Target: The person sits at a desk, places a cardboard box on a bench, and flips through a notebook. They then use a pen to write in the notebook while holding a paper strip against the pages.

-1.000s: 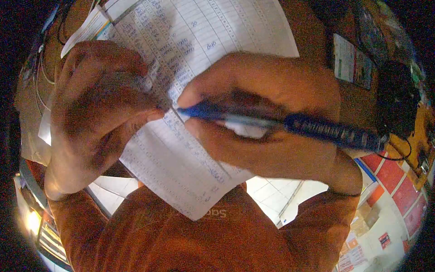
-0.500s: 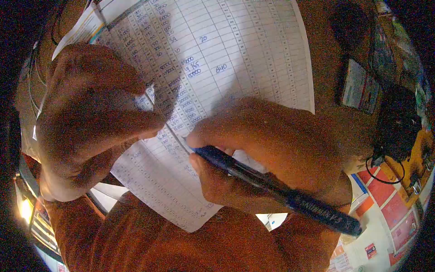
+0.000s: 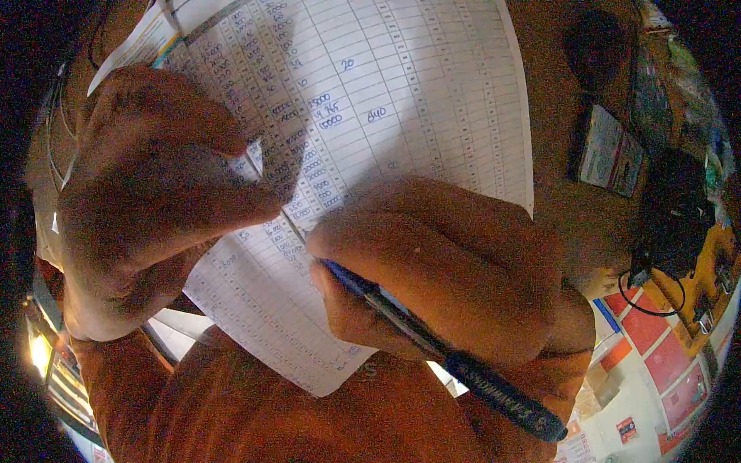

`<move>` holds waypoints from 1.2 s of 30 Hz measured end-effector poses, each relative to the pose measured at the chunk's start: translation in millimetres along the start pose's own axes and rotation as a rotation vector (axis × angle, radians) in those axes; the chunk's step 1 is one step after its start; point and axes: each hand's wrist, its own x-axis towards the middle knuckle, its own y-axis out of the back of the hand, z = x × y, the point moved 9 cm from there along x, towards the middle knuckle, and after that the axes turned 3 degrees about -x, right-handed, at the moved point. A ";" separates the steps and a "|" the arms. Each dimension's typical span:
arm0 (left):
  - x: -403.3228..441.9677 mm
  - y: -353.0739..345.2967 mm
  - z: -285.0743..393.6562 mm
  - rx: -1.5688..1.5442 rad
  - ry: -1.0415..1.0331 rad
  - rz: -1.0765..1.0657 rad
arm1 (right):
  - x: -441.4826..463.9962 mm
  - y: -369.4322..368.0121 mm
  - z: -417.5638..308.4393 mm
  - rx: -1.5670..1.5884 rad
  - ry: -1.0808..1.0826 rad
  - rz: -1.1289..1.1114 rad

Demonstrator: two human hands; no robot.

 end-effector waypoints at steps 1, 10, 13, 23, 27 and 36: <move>0.3 0.6 -0.5 0.002 0.007 -0.020 | 0.9 1.9 -0.7 0.000 -0.001 0.024; 2.0 -0.8 0.7 -0.005 0.006 -0.024 | -1.8 -1.3 3.1 0.019 0.059 0.133; 2.0 -0.5 0.6 -0.050 0.001 0.048 | 2.5 -2.0 1.3 -0.005 0.109 0.101; 3.6 -1.5 0.7 -0.077 -0.040 -0.017 | 0.6 -3.9 9.7 0.068 -0.079 0.006; 2.5 -3.2 2.0 -0.008 -0.052 -0.071 | 3.6 -2.1 1.4 0.013 0.030 0.042; 3.2 -0.4 0.4 -0.008 -0.017 -0.051 | 1.7 -2.4 3.5 0.053 0.022 0.063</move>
